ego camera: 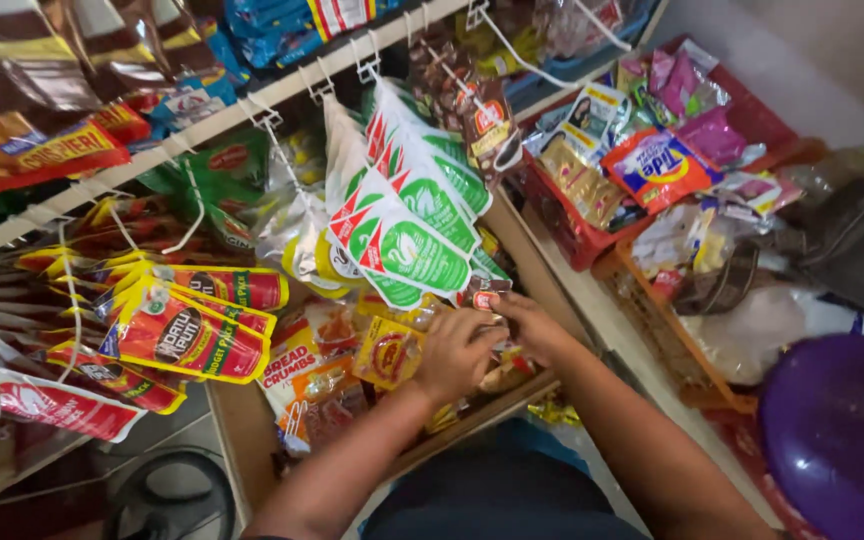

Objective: Restocking and organizing small sachets of condiments, coffee, and household items onto wire hanging racks.

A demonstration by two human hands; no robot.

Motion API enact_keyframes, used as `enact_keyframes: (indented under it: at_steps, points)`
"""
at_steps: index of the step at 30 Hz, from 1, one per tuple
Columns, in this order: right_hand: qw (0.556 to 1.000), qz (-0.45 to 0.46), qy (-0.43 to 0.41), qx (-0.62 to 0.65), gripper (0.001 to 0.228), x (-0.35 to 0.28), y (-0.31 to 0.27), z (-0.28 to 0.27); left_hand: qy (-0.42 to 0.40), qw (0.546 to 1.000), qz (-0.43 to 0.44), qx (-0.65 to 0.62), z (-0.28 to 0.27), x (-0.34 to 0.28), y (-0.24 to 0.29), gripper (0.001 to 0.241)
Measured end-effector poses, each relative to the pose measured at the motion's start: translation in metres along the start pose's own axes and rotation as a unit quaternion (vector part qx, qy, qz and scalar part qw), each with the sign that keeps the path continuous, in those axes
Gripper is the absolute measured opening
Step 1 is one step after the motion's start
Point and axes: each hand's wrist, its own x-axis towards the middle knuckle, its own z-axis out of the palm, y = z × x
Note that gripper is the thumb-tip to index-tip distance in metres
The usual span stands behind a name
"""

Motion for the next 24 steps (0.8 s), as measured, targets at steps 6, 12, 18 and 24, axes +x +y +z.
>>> enact_keyframes:
  at_steps: [6, 12, 18, 24]
  points:
    - [0.992, 0.008, 0.029, -0.126, 0.040, -0.035, -0.073, 0.028, 0.188, 0.948, -0.251, -0.052, -0.015, 0.056, 0.029, 0.048]
    - [0.937, -0.134, -0.034, -0.322, 0.037, -0.026, -0.119, -0.012, 0.202, 0.919, -0.288, -0.176, -0.022, 0.096, 0.041, 0.060]
    - [0.941, -0.175, -0.082, -0.279, 0.030, -0.016, -0.171, 0.017, 0.245, 0.907, -0.302, -0.162, -0.043, 0.152, 0.035, 0.036]
    - [0.937, -0.248, -0.054, -0.239, 0.022, 0.001, -0.205, 0.063, 0.326, 0.878, -0.307, -0.167, -0.030, 0.184, 0.000, 0.023]
